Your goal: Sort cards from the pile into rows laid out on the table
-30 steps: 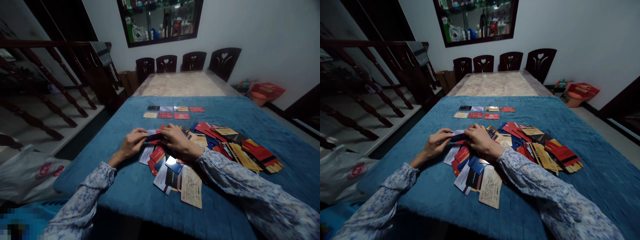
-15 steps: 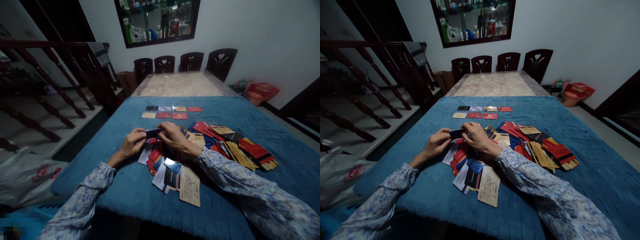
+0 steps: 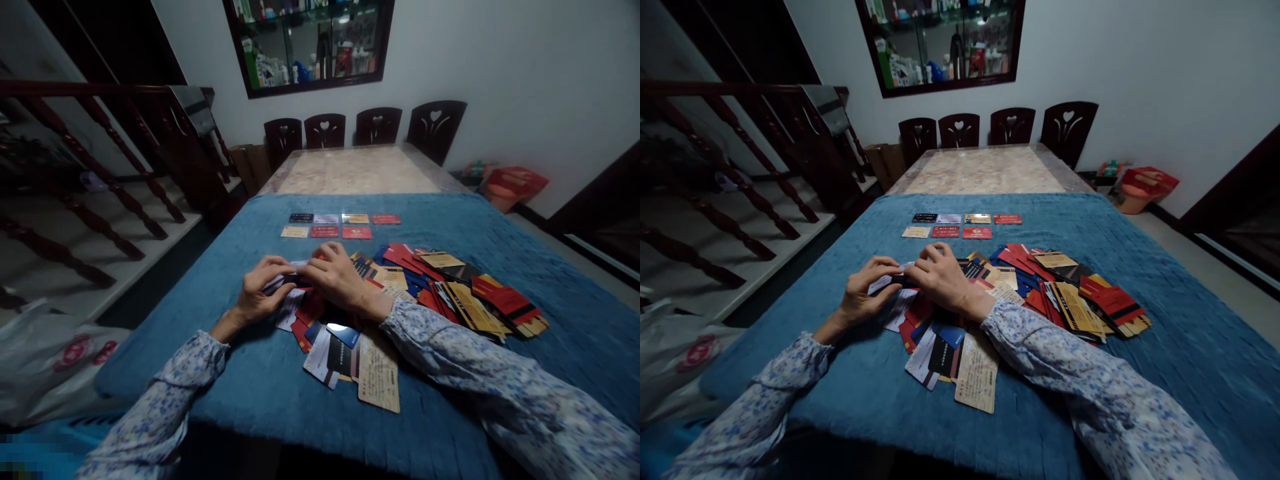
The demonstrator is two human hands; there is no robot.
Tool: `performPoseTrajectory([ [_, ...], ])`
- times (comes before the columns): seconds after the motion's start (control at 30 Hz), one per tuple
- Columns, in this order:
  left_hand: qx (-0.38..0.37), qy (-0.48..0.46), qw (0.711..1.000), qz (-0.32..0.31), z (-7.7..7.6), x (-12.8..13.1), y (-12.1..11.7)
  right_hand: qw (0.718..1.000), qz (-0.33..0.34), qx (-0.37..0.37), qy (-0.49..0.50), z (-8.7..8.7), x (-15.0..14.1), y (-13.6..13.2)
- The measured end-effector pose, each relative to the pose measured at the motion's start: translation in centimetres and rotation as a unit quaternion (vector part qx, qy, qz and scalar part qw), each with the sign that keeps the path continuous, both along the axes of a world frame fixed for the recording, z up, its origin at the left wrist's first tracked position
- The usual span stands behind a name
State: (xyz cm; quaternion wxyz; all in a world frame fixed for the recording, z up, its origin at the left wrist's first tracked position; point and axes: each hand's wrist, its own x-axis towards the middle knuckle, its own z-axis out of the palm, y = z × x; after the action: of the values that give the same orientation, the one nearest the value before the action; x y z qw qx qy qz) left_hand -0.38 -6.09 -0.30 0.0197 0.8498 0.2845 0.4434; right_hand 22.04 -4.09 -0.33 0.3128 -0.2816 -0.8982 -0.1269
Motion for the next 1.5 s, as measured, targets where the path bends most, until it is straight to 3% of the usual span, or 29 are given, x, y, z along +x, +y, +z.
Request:
performPoseTrajectory([
  [0.43,0.004,0.051,0.999,-0.007,-1.1,-0.7,0.1,0.997,-0.019,-0.069,-0.024,-0.6,0.3,-0.3],
  [0.87,-0.025,0.085,0.995,0.043,-2.0,-1.7,0.5,0.99,-0.078,-0.104,-0.063,-1.3,0.5,-0.1],
  [1.2,-0.048,0.165,0.98,0.098,-2.3,-1.5,0.1,0.979,-0.091,-0.167,-0.075,-1.3,0.2,-0.1],
  [1.5,-0.048,0.189,0.972,0.131,-1.6,-0.9,-0.3,0.982,-0.091,-0.153,-0.059,-1.3,0.0,0.0],
])
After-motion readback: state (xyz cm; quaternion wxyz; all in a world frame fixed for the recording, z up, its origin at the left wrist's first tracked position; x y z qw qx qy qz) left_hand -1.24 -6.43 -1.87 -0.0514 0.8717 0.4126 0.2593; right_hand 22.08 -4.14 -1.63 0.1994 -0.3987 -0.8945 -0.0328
